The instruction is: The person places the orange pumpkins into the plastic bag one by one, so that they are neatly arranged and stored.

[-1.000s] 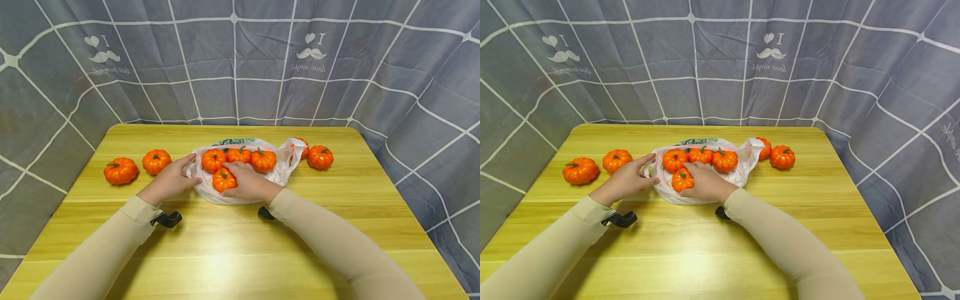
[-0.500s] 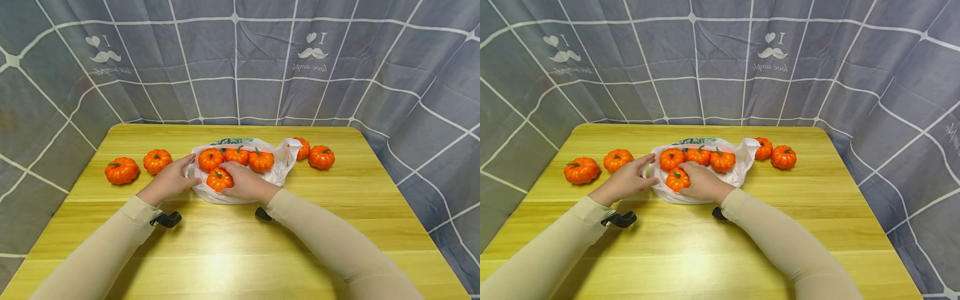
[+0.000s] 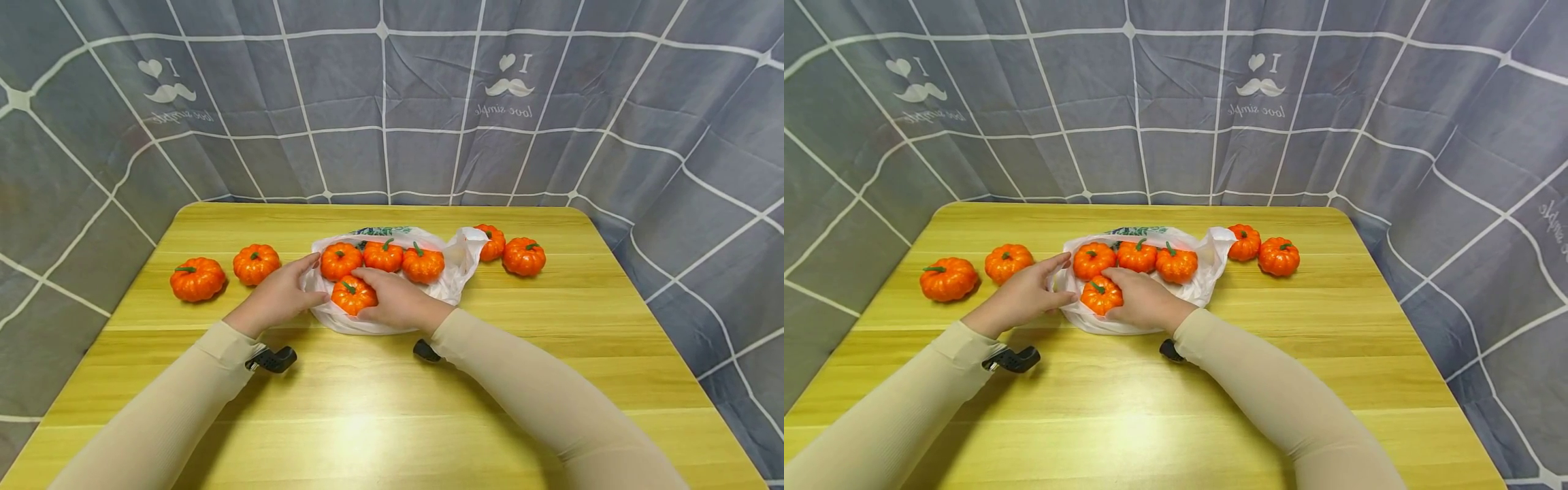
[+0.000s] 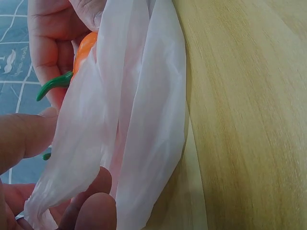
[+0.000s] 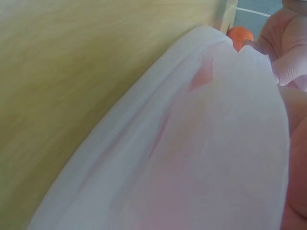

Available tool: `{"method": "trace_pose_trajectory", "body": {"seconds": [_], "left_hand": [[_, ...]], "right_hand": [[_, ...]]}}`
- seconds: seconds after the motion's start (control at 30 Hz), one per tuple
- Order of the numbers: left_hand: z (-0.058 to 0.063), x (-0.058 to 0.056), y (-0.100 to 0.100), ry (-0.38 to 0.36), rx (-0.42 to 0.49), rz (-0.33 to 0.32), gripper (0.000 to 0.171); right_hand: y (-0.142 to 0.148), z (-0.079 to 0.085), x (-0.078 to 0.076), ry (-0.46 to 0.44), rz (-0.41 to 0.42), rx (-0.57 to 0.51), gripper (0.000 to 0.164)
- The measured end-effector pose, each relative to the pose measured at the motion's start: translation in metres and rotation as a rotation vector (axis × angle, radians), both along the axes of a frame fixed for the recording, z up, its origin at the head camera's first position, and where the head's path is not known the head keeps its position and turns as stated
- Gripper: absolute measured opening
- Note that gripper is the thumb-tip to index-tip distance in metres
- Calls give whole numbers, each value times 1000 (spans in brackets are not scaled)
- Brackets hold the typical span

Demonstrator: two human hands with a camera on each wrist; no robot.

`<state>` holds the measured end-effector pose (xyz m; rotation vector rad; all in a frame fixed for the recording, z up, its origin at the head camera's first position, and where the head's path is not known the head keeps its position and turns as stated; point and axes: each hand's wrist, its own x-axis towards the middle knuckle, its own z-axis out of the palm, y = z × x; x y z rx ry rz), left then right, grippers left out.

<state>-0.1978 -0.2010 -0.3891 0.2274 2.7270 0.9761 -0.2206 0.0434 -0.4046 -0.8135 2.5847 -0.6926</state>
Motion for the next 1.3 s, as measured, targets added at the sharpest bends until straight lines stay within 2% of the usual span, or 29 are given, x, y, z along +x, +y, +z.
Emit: {"method": "trace_pose_trajectory", "body": {"seconds": [0.17, 0.53, 0.67, 0.77, 0.9, 1.0, 1.13, 1.2, 1.3], "left_hand": [[-1, 0, 0, -13, 3, 1, 88], [-2, -1, -1, 8, 8, -8, 88], [-1, -1, -2, 6, 7, -7, 87], [-1, -1, -2, 1, 15, -7, 87], [-1, -1, -2, -6, 27, -5, 88], [-1, -1, -2, -11, 27, -5, 89], [-2, -2, -3, -19, 17, -4, 90], [-2, -2, -3, -22, 13, -4, 91], [-3, -2, -3, -21, 14, -10, 91]], "right_hand": [[0, -1, -1, -7, 14, -14, 80], [0, -1, -1, 4, 41, -22, 81], [6, 10, 2, 41, 45, -26, 82], [18, 26, 5, 102, 19, -97, 77], [46, 51, 3, 249, -70, -279, 64], [76, 65, -5, 396, -157, -406, 56], [123, 73, -25, 544, -314, -452, 50], [148, 72, -36, 551, -406, -414, 51], [183, 66, -50, 461, -518, -313, 59]]}}
